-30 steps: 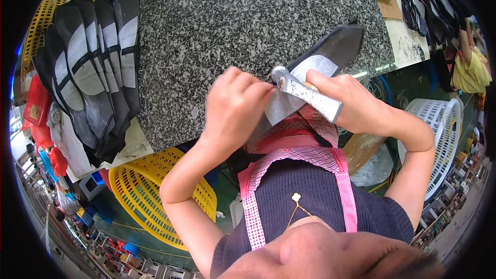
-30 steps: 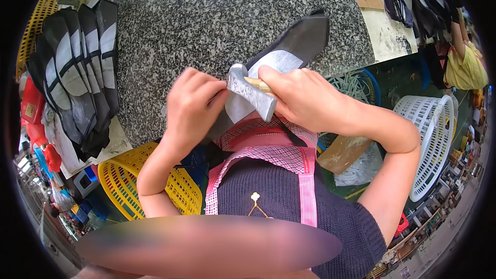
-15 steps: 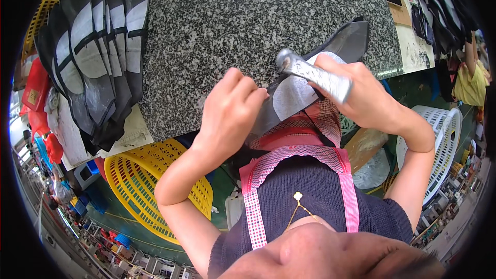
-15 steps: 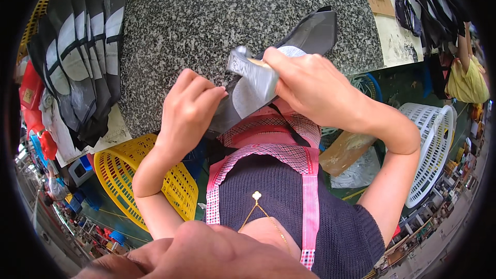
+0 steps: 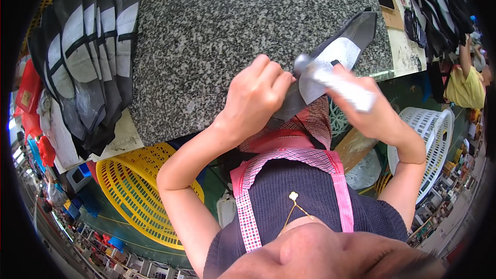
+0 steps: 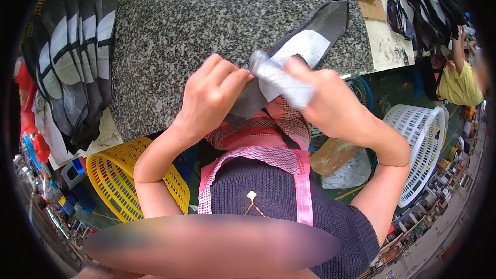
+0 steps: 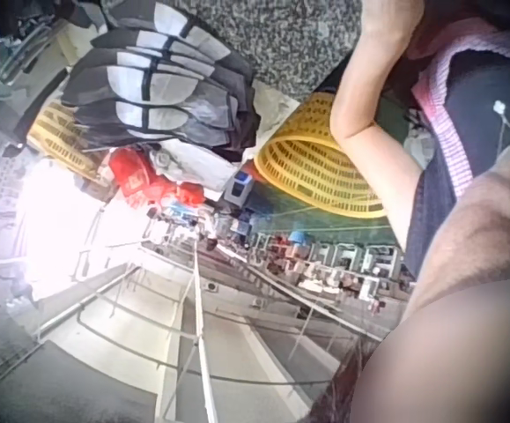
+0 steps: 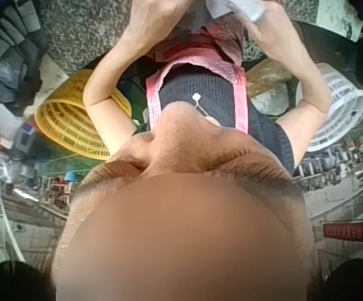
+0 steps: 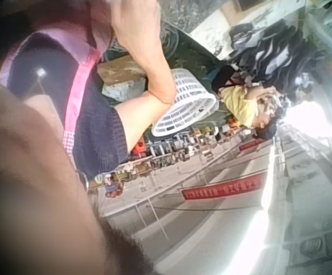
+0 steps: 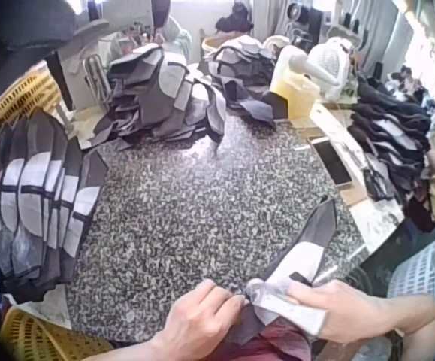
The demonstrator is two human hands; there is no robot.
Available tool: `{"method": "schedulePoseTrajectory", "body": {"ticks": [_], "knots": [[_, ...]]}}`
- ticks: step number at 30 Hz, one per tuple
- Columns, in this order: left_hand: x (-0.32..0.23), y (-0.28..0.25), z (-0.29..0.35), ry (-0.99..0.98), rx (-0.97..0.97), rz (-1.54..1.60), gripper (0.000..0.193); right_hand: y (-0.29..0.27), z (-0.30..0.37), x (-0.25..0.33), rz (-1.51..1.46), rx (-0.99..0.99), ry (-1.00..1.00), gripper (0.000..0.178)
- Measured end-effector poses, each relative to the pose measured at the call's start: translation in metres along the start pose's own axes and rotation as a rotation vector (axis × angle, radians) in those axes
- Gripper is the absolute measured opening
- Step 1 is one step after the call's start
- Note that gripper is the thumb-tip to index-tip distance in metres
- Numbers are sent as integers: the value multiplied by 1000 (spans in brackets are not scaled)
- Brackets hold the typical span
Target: Hammering shoe upper components to flatten or bond them during the manufacturing process.
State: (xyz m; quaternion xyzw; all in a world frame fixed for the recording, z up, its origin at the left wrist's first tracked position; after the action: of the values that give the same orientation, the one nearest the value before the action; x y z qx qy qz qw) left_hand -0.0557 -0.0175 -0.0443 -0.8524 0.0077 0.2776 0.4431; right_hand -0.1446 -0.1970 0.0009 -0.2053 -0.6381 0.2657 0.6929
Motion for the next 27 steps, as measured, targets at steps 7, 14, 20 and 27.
{"method": "schedulePoseTrajectory", "body": {"ticks": [7, 14, 20, 27], "knots": [[-1, -8, -6, -23, 123, -33, 17, -10, -5, -12, 8, 29, 145, 23], [5, -14, -5, 37, 106, -44, 17, 2, -13, -7, 104, 205, 17, 16], [-4, -13, 5, 198, 57, -195, 12, -5, -13, 4, -45, -61, -207, 11], [6, -23, 15, 37, 90, -57, 16, 3, -22, -8, -7, 55, 43, 16]]}}
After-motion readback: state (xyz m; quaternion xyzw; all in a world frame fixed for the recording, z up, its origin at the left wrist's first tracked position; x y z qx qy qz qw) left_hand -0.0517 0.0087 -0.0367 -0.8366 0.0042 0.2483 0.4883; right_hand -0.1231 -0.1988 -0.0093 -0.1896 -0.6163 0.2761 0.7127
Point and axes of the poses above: each hand's wrist, its own z-axis away from the middle knuckle, its own y-axis out of the palm, x = y × z, the point moved 4 cm from there along -z, towards the middle knuckle, and after that the axes turned 5 degrees about -x, right-handed, at the moved point
